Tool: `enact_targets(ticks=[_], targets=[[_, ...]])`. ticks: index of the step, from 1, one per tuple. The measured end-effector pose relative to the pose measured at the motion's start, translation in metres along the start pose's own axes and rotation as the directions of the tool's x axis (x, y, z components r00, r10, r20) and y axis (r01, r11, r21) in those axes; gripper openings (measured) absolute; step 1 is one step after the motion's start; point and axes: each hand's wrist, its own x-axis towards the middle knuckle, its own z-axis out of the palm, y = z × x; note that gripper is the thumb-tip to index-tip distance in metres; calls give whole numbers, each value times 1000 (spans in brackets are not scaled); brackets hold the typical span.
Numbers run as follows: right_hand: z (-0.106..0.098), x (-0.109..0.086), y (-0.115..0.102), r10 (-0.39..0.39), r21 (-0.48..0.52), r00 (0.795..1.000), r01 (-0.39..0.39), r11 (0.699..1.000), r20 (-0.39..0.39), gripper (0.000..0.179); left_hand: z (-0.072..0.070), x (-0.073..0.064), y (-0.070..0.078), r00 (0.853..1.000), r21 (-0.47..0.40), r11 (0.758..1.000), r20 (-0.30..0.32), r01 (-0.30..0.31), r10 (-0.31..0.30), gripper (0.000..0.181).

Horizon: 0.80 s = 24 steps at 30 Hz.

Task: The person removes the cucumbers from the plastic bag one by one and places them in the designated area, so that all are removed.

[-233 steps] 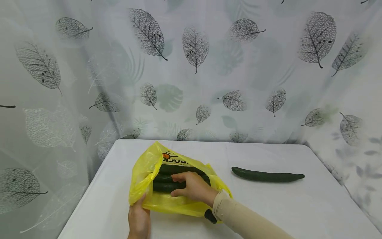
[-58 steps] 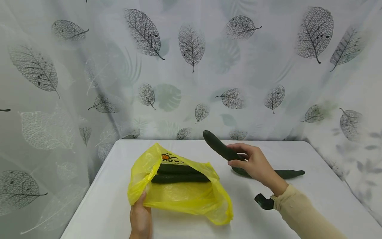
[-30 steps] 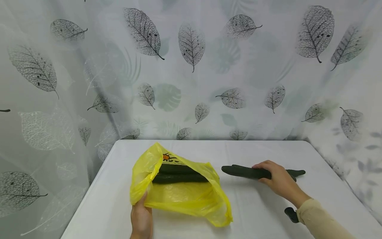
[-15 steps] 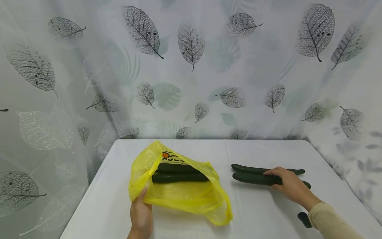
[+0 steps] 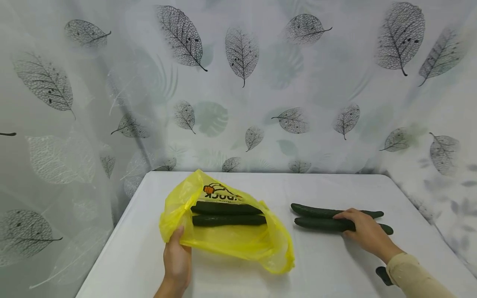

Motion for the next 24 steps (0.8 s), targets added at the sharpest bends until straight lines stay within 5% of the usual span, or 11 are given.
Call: enact_targets(ticks=[11, 24], targets=[[8, -4, 5, -38, -64, 999, 35, 997, -40, 48, 5, 7, 7, 1000, -41, 999, -11, 7, -7, 42], [16, -6, 5, -10, -28, 999, 9, 1000, -43, 48, 3, 16, 14, 999, -36, 999, 36, 21, -19, 45]])
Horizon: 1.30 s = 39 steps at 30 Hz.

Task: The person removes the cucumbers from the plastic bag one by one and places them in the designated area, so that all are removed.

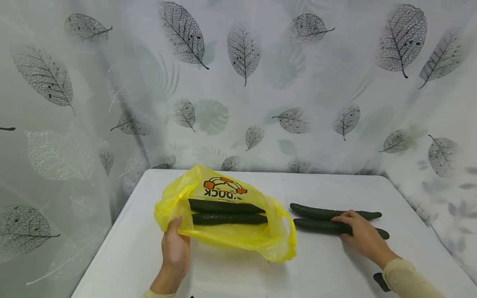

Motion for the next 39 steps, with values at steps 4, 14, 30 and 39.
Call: enact_targets(ticks=[4, 14, 30, 39], targets=[[0, -2, -1, 20, 18, 1000, -20, 1000, 14, 49, 1, 2, 2, 1000, -7, 1000, 11, 5, -5, 46], [-9, -4, -1, 7, 40, 1000, -6, 999, -21, 52, 0, 0, 2, 999, -20, 999, 26, 28, -28, 47], [-25, 7, -36, -2, 94, 995, 12, 996, -99, 39, -1, 0, 1, 999, -1, 999, 27, 34, -34, 48], [-32, 22, -85, -52, 117, 987, 70, 991, -152, 38, -2, -2, 0, 999, -12, 999, 15, 40, -39, 49]])
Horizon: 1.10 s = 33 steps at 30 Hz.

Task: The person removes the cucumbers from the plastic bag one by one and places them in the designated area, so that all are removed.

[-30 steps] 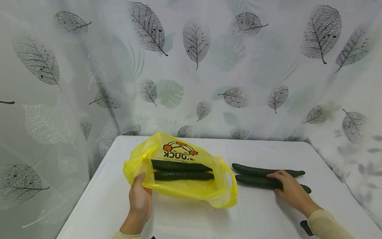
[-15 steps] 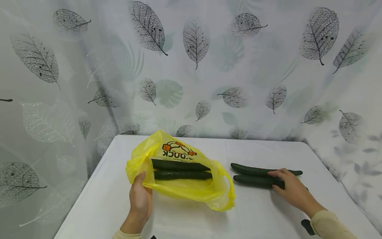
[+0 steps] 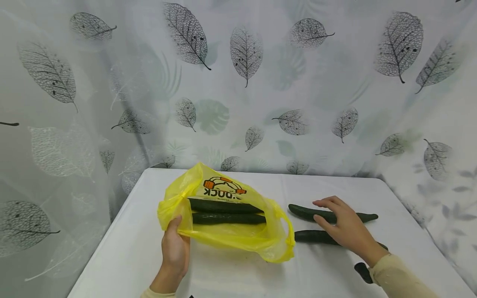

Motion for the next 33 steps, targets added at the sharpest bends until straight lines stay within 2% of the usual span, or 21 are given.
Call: enact_targets(ticks=[13, 19, 25, 27, 30, 33], targets=[[-1, 33, -74, -118, 99, 991, 123, 987, -62, 35, -2, -1, -2, 1000, 13, 1000, 6, -5, 5, 46], [-6, 45, -114, -188, 136, 982, 186, 973, 2, 50, -2, -3, -3, 1000, 4, 1000, 5, 10, -10, 50], [-4, 52, -149, -271, 180, 962, 262, 948, 29, 59, -1, -2, -5, 1000, -3, 1000, -2, 4, -4, 48], [-1, 56, -160, -283, 220, 958, 268, 938, 40, 59, -1, -2, -4, 1000, 0, 1000, -2, 1, -1, 48], [3, 61, -174, -273, 336, 959, 234, 912, 73, 56, -1, -1, -4, 1000, 0, 1000, 3, -3, 3, 48], [8, 67, -185, -249, 494, 963, 168, 853, 102, 53, -1, -2, -4, 1000, -1, 1000, 2, 1, -1, 49]])
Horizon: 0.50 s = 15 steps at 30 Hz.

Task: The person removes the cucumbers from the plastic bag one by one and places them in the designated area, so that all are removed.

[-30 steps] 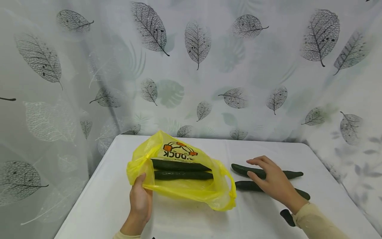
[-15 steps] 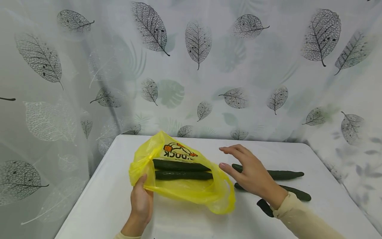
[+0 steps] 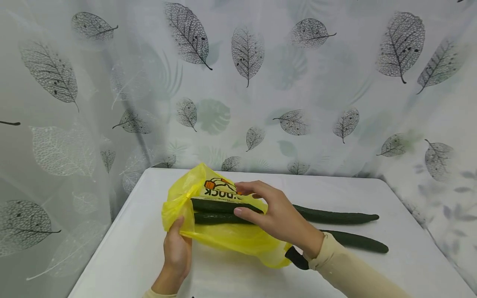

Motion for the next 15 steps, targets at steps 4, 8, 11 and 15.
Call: enact_targets(ticks=[4, 8, 11, 15], targets=[[11, 12, -1, 49, 209, 999, -53, 976, 22, 50, -2, 0, -1, 1000, -1, 1000, 0, 1, -1, 48], [23, 23, 3, 99, 325, 992, -119, 938, 78, 49, -4, 0, -2, 1000, 1, 1000, 6, -7, 7, 47], [34, 30, 9, 119, 361, 985, -158, 919, 129, 51, -5, 0, -2, 1000, 3, 1000, 11, -9, 9, 47], [47, 37, 18, 154, 368, 972, -211, 905, 180, 54, -6, 0, -1, 1000, -2, 1000, 14, -3, 3, 49]])
